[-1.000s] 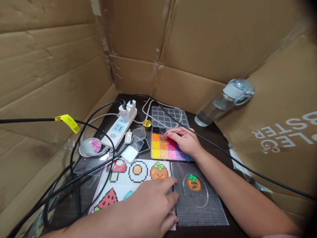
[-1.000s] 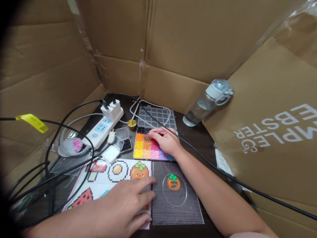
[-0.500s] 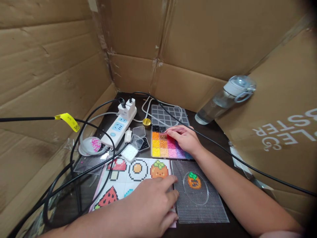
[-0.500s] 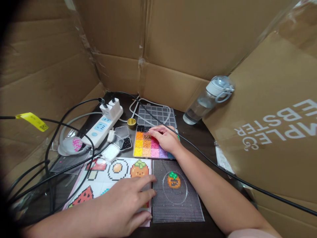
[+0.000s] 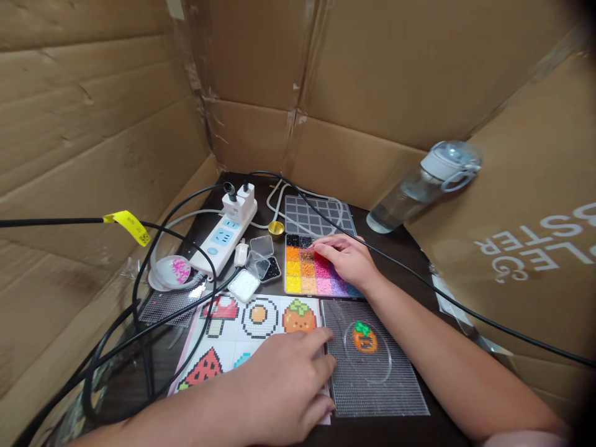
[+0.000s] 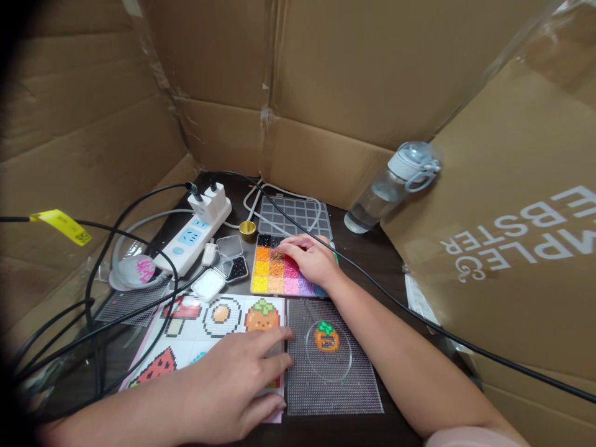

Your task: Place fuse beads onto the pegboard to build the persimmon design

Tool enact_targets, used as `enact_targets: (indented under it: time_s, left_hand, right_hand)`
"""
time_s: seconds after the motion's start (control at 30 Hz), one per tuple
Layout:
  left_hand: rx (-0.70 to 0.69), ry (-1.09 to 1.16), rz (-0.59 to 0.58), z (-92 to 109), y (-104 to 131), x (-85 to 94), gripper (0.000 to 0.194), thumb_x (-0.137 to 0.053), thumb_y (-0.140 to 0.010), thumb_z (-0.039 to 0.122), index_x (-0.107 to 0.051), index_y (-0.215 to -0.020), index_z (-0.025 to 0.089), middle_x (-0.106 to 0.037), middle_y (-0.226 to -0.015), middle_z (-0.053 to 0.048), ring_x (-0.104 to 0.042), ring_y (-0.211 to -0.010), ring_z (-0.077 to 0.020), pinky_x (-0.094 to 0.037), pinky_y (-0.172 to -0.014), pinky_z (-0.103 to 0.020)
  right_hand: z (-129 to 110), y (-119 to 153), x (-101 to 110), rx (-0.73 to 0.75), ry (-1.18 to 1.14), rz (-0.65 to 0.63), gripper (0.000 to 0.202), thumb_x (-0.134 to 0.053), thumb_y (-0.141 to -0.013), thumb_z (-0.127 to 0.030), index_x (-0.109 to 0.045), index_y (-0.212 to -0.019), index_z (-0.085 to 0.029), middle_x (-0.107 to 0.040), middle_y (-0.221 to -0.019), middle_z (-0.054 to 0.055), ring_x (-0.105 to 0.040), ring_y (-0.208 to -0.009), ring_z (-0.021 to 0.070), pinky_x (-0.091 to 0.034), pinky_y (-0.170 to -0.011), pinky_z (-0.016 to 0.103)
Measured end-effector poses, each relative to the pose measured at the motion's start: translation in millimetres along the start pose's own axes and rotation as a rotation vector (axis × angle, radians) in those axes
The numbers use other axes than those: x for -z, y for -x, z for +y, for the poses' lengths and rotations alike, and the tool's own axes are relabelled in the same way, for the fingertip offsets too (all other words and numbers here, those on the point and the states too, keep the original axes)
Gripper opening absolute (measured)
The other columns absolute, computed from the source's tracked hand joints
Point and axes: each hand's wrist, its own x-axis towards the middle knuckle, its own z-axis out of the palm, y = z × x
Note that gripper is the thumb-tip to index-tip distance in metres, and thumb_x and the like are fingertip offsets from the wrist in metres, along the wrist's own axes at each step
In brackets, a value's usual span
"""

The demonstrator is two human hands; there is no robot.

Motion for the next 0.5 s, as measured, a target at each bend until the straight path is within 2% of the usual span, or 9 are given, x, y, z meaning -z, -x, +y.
enact_targets:
  time_s: [0.07, 0.23, 0.33, 0.4, 0.5]
  left_hand:
    - [-0.002, -0.002, 0.007, 0, 0, -0.7, 0.035, -0.063, -0.089, 0.038, -0.064, -0.116, 0.016, -0.051, -0.139, -0.013, -0.064, -0.106, -0.0324, -0.057, -0.088, -0.046]
    - [0.003, 0.003, 0.01, 0, -1, 0.5, 0.031, -0.062, -0.089, 0.038, -0.065, -0.112, 0.017, -0.052, -0.137, -0.012, -0.065, -0.104, -0.031, -0.057, -0.087, -0.046]
    - [0.004, 0.001, 0.008, 0, -1, 2.1, 0.031, -0.062, -0.089, 0.038, -0.065, -0.113, 0.017, -0.053, -0.136, -0.012, -0.066, -0.101, -0.03, -0.058, -0.085, -0.046]
    - [-0.001, 0.0, 0.013, 1, -1, 2.6, 0.032, -0.062, -0.089, 0.038, -0.066, -0.113, 0.017, -0.053, -0.136, -0.012, -0.067, -0.099, -0.0298, -0.058, -0.084, -0.046]
    - [-0.004, -0.008, 0.023, 0, -1, 2.6, 0.033, -0.061, -0.088, 0.037, -0.066, -0.114, 0.017, -0.053, -0.135, -0.012, -0.067, -0.098, -0.0297, -0.058, -0.084, -0.046]
  right_hand:
    - [-5, 1, 2, -0.01, -0.056, -0.022, 0.019, -0.064, -0.085, -0.041, -0.079, -0.078, -0.031, -0.077, -0.092, -0.001, -0.071, -0.093, 0.0211, -0.051, -0.091, 0.037]
    - [-18, 5, 9, -0.108, -0.415, 0.014, 0.026, -0.071, -0.079, -0.044, -0.077, -0.08, -0.019, -0.078, -0.083, 0.007, -0.073, -0.083, 0.0235, -0.056, -0.079, 0.035]
    - [-20, 9, 18, -0.122, -0.444, 0.018, 0.029, -0.072, -0.08, -0.045, -0.078, -0.08, -0.017, -0.078, -0.088, 0.01, -0.072, -0.083, 0.0232, -0.055, -0.074, 0.033]
    - [-16, 12, 25, -0.122, -0.459, 0.055, 0.031, -0.073, -0.078, -0.047, -0.078, -0.077, -0.016, -0.078, -0.086, 0.011, -0.069, -0.073, 0.0207, -0.052, -0.062, 0.03]
    - [-4, 22, 39, -0.154, -0.496, 0.127, 0.03, -0.078, -0.072, -0.046, -0.078, -0.075, -0.017, -0.076, -0.077, 0.01, -0.053, -0.05, 0.0122, -0.036, -0.043, 0.025]
